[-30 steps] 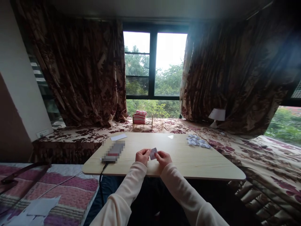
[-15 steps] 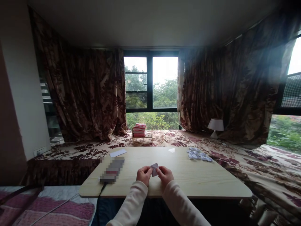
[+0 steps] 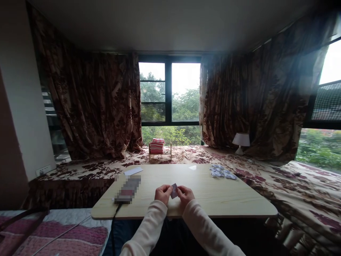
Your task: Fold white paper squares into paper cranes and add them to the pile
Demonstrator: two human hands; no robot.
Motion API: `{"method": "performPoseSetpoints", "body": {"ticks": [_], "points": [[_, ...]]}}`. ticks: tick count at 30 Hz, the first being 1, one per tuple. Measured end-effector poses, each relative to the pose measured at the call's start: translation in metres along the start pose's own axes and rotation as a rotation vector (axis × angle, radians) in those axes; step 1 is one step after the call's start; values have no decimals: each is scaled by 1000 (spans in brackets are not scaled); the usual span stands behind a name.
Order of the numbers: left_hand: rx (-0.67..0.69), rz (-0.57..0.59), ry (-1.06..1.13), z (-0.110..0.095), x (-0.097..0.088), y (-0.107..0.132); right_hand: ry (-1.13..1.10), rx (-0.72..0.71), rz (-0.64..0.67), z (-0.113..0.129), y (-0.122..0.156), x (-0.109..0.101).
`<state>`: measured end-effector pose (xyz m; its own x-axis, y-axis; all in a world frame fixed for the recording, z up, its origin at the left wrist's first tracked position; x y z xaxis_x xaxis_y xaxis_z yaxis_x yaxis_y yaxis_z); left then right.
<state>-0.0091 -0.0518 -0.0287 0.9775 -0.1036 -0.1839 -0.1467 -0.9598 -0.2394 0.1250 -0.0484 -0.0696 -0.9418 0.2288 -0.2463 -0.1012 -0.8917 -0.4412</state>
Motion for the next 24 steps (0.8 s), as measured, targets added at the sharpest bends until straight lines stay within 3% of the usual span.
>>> {"method": "performPoseSetpoints", "body": {"ticks": [12,24], "points": [[97,29,-29,0,2,-1,-22,-44,-100,6,-1,1],[40,63,3,-6,3,3,-28,42,-104,16,2,-5]]}}
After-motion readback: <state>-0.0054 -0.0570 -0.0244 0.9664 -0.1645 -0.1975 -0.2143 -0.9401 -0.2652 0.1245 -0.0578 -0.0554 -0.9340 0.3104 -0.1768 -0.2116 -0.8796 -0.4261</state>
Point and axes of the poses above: each hand's wrist, its own y-axis away from the middle knuckle, its own x-axis out of the palm, z = x × y, the point moved 1 cm from there along -y, towards the middle knuckle, and after that the axes turned 1 degree about -z, right-handed, at the moved point
